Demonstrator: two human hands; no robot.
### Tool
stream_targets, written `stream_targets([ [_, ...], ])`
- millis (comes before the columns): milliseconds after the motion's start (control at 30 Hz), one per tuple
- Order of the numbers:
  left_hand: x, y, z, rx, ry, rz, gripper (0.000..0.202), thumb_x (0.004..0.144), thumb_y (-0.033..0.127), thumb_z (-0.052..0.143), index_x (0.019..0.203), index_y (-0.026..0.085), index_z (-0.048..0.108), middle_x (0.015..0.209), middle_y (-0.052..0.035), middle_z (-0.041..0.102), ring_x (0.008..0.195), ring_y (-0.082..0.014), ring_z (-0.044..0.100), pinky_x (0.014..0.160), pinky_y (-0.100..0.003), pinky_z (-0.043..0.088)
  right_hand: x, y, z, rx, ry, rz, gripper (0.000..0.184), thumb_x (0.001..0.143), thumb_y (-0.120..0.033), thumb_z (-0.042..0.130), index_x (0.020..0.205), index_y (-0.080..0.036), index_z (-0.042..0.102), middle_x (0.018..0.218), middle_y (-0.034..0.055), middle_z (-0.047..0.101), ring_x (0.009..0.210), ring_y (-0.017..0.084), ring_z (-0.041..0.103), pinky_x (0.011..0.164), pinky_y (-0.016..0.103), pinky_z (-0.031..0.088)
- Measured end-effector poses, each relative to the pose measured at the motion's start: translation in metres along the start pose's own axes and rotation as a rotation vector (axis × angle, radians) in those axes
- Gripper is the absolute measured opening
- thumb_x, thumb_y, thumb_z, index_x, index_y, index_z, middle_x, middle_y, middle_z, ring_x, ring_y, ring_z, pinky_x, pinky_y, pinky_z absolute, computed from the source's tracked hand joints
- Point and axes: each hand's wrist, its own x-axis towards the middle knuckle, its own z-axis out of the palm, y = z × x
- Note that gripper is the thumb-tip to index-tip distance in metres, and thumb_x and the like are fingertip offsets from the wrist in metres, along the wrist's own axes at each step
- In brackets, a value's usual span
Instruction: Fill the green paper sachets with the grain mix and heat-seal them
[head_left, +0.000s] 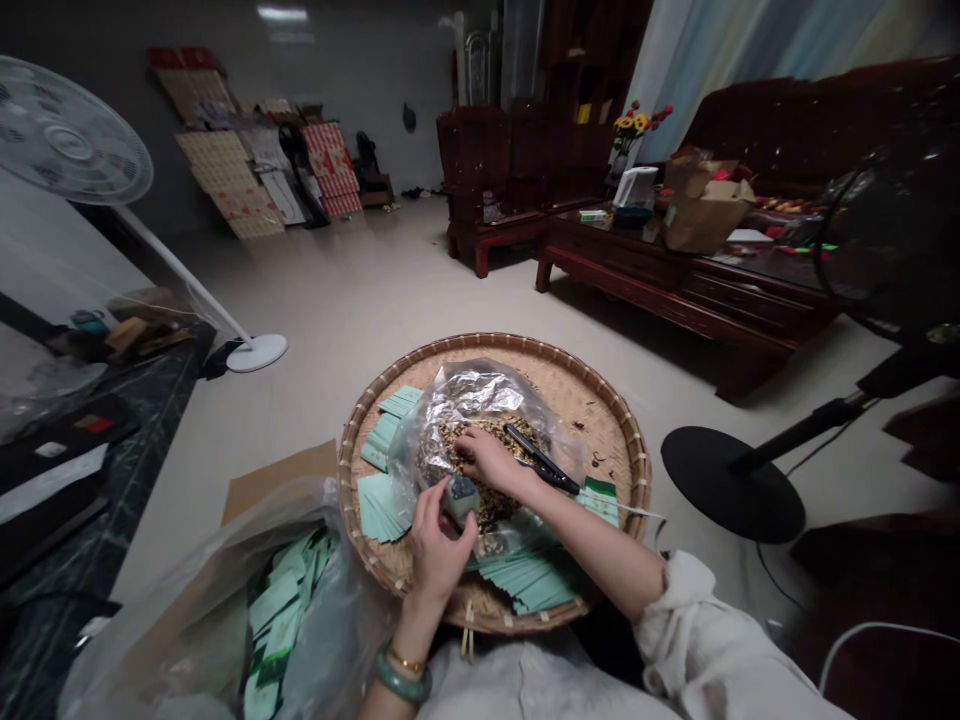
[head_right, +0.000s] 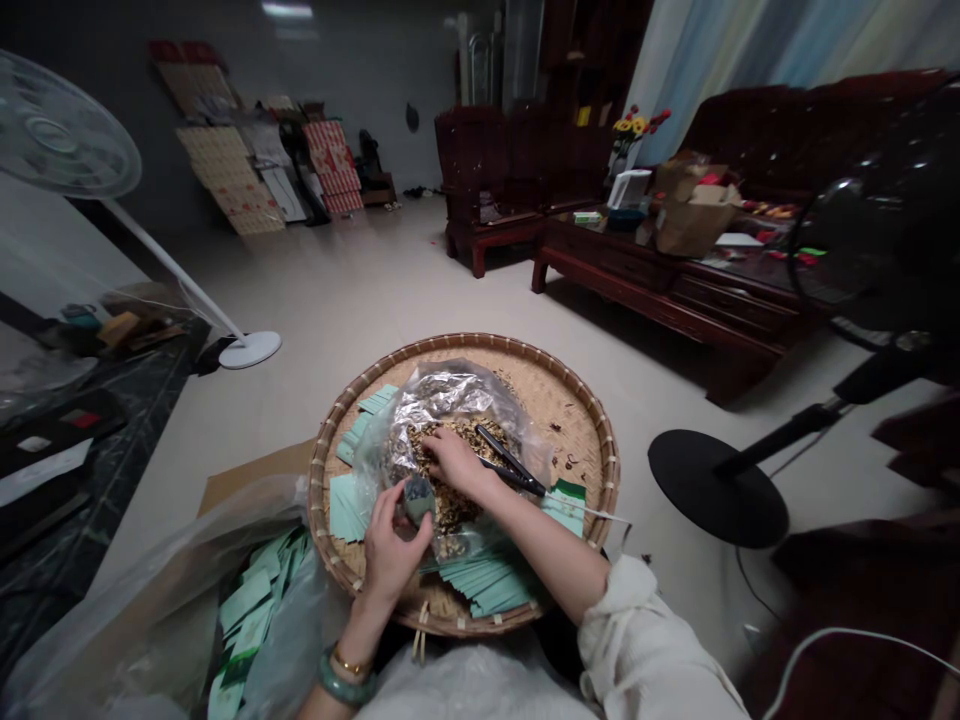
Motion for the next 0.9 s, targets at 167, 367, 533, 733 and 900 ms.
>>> stream_targets([
  [167, 0.001, 0.003, 0.000, -0.043, 0.007, -0.003, 0.044, 0.074, 0.020, 0.060, 0.117, 0.016, 0.051, 0.105, -0.0115, 0.056, 0.091, -0.0210, 0.061, 0.066, -0.030, 0.058, -0.002, 0.010, -0.004, 0.160, 0.079, 0.067, 0.025, 0.063, -0.003, 0.062, 0.084, -0.016, 0.067, 0.086, 0.0028, 0.066, 0.080, 0.017, 0.058, 0.076, 0.027, 0.042],
  [367, 0.006, 0.008, 0.004, -0.068, 0.001, 0.003, 0.045, 0.074, 0.020, 0.061, 0.118, 0.016, 0.051, 0.105, -0.0107, 0.056, 0.090, -0.0200, 0.060, 0.064, -0.029, 0.058, -0.003, 0.014, -0.019, 0.389, 0.099, 0.186, 0.022, 0.062, -0.009, 0.062, 0.083, -0.013, 0.068, 0.068, -0.0015, 0.065, 0.061, 0.012, 0.057, 0.060, 0.023, 0.044],
  [533, 0.018, 0.015, 0.009, -0.055, 0.008, 0.008, 0.045, 0.073, 0.021, 0.062, 0.117, 0.016, 0.052, 0.106, -0.0109, 0.055, 0.089, -0.0198, 0.060, 0.061, -0.027, 0.058, -0.008, 0.000, -0.058, 0.693, 0.099, 0.248, 0.026, 0.064, -0.022, 0.067, 0.089, -0.014, 0.064, 0.072, -0.0002, 0.065, 0.061, 0.011, 0.059, 0.062, 0.025, 0.049],
  [733, 0.032, 0.021, 0.019, -0.027, -0.022, 0.034, 0.049, 0.071, 0.018, 0.062, 0.119, 0.018, 0.051, 0.106, -0.0102, 0.055, 0.093, -0.0215, 0.059, 0.060, -0.027, 0.056, -0.015, -0.027, -0.095, 0.972, 0.111, 0.247, 0.027, 0.059, -0.021, 0.074, 0.083, -0.016, 0.064, 0.071, -0.0014, 0.063, 0.061, 0.010, 0.058, 0.060, 0.024, 0.050],
  [900, 0.035, 0.020, 0.026, -0.013, -0.014, 0.029, 0.049, 0.072, 0.018, 0.062, 0.119, 0.018, 0.051, 0.108, -0.0102, 0.055, 0.097, -0.0232, 0.058, 0.065, -0.031, 0.056, -0.018, -0.032, -0.092, 0.827, 0.074, 0.176, 0.024, 0.061, -0.019, 0.071, 0.084, -0.015, 0.065, 0.075, 0.0001, 0.064, 0.067, 0.011, 0.059, 0.063, 0.024, 0.050],
])
